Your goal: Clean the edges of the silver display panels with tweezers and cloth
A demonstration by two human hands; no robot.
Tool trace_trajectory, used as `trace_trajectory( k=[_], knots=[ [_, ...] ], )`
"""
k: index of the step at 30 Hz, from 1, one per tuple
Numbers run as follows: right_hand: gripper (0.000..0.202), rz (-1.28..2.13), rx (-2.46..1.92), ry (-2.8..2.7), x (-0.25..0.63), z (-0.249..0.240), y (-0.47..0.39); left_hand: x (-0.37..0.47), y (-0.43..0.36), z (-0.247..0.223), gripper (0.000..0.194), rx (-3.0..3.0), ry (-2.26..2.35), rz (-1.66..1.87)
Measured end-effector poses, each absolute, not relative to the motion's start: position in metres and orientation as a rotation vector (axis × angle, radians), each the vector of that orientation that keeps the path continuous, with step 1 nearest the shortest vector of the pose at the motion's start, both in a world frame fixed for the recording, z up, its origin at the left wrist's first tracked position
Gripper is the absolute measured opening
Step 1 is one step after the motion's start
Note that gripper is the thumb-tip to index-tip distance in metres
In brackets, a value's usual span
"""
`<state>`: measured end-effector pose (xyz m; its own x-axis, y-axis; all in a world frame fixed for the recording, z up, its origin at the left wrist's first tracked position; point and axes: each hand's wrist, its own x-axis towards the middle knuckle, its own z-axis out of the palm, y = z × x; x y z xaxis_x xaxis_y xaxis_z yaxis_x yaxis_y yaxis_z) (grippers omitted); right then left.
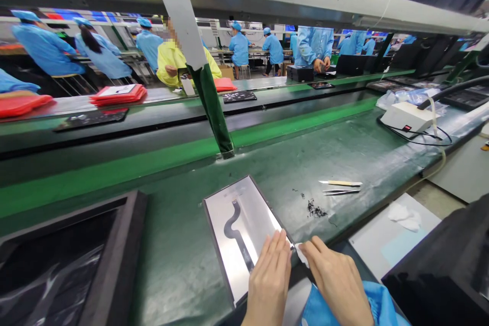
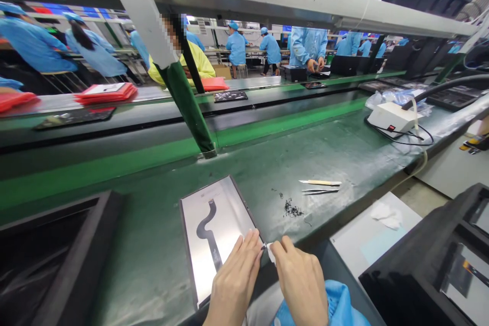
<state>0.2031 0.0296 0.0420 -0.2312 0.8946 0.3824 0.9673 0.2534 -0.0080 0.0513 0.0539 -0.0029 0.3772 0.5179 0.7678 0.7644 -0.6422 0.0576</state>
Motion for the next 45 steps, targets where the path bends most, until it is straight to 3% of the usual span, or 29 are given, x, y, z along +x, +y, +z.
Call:
trace_trajectory(
  k=[17, 45],
  knots=[
    [0.038, -0.39, -1.756, -2.217, 0.2007, 0.0375, 0.0272, 0.0523, 0.0554, -0.0036, 0.027, -2.343, -1.133, -1.125],
    [0.047, -0.371, -1.736, -2.184, 0.2012, 0.0334, 0.0268, 0.0511, 0.056, -0.0017, 0.026, -2.337, -1.112, -1.135]
  ],
)
